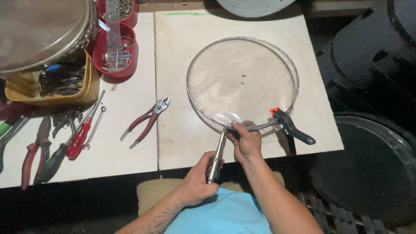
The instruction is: Repairing a drum head by adjusting and securing the metal rim using pliers and clamps
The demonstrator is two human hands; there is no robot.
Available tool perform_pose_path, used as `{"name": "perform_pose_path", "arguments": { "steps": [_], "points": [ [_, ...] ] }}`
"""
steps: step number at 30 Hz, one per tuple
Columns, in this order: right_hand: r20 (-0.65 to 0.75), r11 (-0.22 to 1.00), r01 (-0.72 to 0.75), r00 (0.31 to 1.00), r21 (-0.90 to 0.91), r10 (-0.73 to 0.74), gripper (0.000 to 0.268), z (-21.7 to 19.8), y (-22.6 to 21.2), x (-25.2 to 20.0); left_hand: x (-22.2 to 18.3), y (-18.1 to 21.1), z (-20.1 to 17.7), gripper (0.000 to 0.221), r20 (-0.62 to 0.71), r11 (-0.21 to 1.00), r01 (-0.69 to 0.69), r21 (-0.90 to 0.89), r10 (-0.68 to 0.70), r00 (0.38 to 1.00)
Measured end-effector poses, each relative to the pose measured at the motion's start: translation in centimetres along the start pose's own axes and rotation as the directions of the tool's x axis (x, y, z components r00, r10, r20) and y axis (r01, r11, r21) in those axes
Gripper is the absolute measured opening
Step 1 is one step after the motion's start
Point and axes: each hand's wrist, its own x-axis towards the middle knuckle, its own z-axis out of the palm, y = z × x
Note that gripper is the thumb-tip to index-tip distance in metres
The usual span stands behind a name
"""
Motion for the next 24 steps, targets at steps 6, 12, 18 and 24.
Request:
{"name": "perform_pose_path", "arguments": {
  "steps": [6, 12, 18, 24],
  "points": [
    [-0.043, 0.999, -0.007, 0.999, 0.053, 0.009, 0.029, 0.6, -0.3, 0.0, -0.1, 1.8, 0.5, 0.077, -0.041, 0.980, 0.048, 0.194, -0.041, 0.998],
    [-0.013, 0.999, -0.005, 1.000, 0.035, 0.006, 0.030, 1.5, -1.6, -1.1, 0.0, 2.8, 0.6, 0.080, -0.054, 0.968, -0.023, 0.251, 0.038, 0.998],
    [-0.015, 0.996, 0.027, 1.000, 0.082, -0.026, 0.031, 1.9, -1.4, -1.0, 0.7, 2.6, 0.3, 0.080, -0.037, 0.968, -0.124, 0.220, 0.135, 0.990],
    [-0.017, 0.990, 0.123, 0.992, 0.071, -0.122, 0.031, 1.6, -0.8, -0.7, 0.8, 2.5, 0.5, 0.075, -0.009, 0.983, -0.085, 0.163, 0.087, 0.996]
  ]
}}
